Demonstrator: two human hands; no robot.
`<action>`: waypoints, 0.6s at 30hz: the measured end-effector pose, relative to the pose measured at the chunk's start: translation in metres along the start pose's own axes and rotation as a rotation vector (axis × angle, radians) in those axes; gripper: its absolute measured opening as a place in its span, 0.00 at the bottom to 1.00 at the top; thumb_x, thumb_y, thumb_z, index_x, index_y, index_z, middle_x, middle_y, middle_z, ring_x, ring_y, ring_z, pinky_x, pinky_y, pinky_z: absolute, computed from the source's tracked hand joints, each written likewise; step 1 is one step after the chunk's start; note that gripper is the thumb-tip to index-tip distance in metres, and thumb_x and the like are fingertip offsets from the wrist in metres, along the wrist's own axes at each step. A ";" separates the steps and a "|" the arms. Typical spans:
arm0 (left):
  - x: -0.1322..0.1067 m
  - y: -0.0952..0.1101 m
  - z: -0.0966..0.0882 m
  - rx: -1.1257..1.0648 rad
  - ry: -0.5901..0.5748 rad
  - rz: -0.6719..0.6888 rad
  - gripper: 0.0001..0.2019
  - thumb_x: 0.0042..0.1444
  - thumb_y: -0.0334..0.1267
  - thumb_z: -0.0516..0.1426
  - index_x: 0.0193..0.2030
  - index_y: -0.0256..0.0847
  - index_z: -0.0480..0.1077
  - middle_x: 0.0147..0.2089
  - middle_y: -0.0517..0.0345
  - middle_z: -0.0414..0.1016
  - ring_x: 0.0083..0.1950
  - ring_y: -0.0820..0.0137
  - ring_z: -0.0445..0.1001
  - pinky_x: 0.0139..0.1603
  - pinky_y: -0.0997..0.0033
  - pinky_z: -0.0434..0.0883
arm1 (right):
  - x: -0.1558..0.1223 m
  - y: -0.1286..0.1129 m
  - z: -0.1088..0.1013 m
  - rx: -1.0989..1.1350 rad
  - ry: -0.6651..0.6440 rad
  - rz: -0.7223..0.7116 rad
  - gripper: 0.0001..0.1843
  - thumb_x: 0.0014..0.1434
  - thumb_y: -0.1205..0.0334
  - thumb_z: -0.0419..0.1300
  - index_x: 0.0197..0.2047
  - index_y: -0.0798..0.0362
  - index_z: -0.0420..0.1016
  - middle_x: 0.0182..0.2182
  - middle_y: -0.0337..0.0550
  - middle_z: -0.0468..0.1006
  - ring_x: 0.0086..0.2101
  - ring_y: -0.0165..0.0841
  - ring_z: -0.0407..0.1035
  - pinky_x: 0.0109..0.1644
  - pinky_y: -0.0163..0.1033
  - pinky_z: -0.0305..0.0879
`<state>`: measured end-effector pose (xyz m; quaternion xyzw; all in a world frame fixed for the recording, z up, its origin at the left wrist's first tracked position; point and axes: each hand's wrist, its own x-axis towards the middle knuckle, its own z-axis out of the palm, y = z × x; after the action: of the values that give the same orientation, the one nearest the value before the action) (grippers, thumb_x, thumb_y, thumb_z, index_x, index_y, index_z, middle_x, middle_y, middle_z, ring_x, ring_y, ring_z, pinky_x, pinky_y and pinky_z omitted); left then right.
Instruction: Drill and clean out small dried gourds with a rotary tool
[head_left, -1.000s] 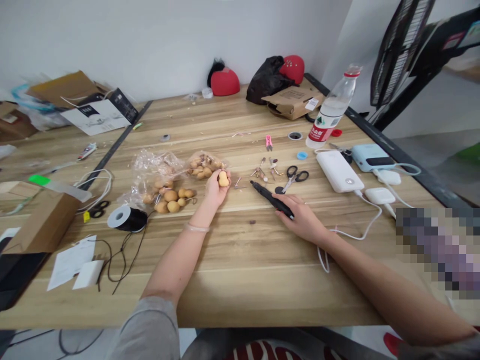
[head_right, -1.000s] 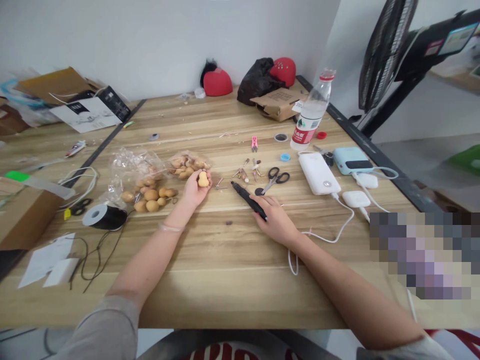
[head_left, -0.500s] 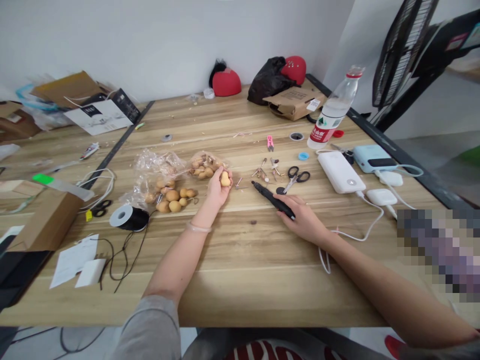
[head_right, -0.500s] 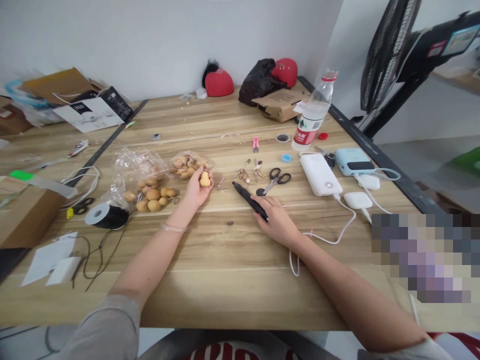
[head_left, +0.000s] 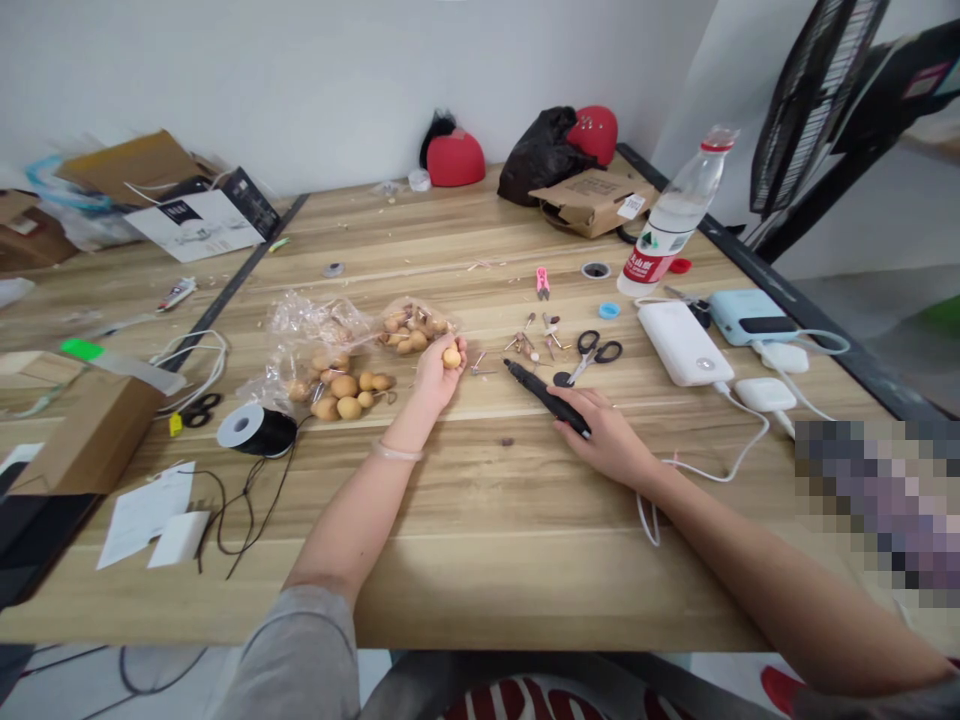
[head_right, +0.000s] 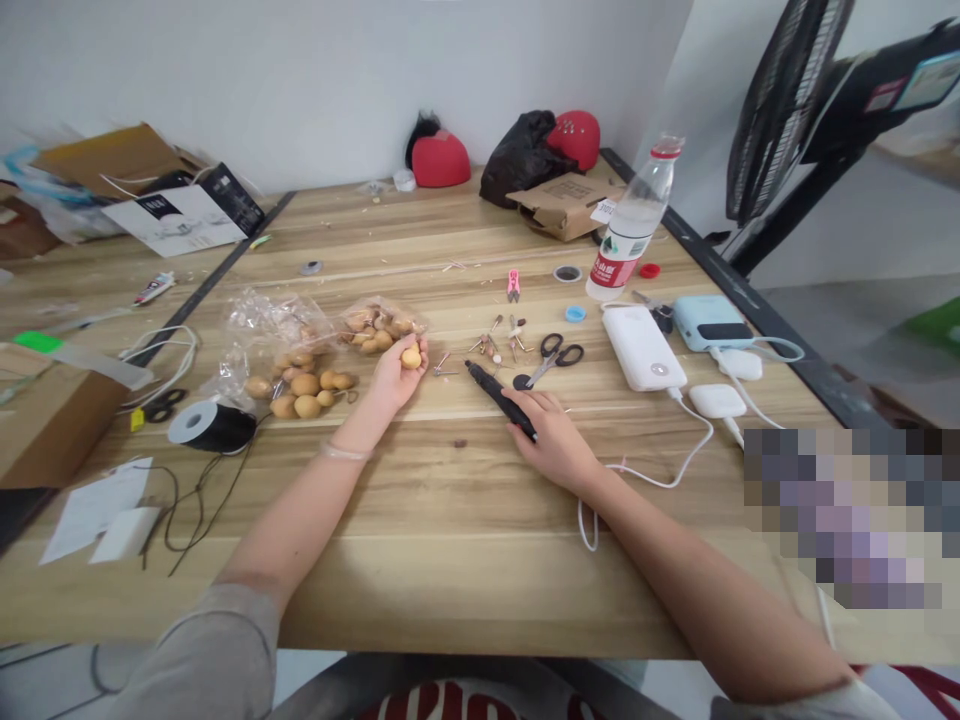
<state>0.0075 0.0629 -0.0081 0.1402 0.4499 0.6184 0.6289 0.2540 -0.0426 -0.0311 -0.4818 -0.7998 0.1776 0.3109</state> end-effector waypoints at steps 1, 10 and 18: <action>0.001 0.000 0.000 0.004 0.003 -0.003 0.03 0.57 0.28 0.57 0.32 0.37 0.69 0.32 0.58 0.74 0.32 0.79 0.73 0.33 0.81 0.68 | 0.000 0.000 0.000 0.001 0.004 -0.005 0.23 0.61 0.64 0.55 0.60 0.49 0.69 0.52 0.52 0.78 0.52 0.48 0.71 0.58 0.58 0.68; -0.001 -0.001 0.001 0.025 -0.024 0.046 0.06 0.55 0.24 0.57 0.31 0.36 0.69 0.33 0.58 0.76 0.33 0.78 0.75 0.34 0.80 0.67 | 0.000 0.000 -0.001 -0.007 -0.010 -0.012 0.23 0.61 0.64 0.55 0.60 0.51 0.69 0.52 0.53 0.78 0.53 0.48 0.71 0.58 0.58 0.68; -0.003 -0.010 0.000 0.075 -0.033 0.225 0.11 0.45 0.20 0.61 0.32 0.38 0.68 0.31 0.63 0.76 0.32 0.79 0.73 0.38 0.78 0.67 | -0.001 -0.001 -0.001 0.000 -0.008 0.013 0.24 0.61 0.63 0.55 0.60 0.50 0.69 0.53 0.53 0.78 0.53 0.49 0.71 0.57 0.59 0.68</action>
<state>0.0145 0.0586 -0.0140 0.2234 0.4440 0.6654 0.5570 0.2541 -0.0436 -0.0305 -0.4862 -0.7981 0.1814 0.3063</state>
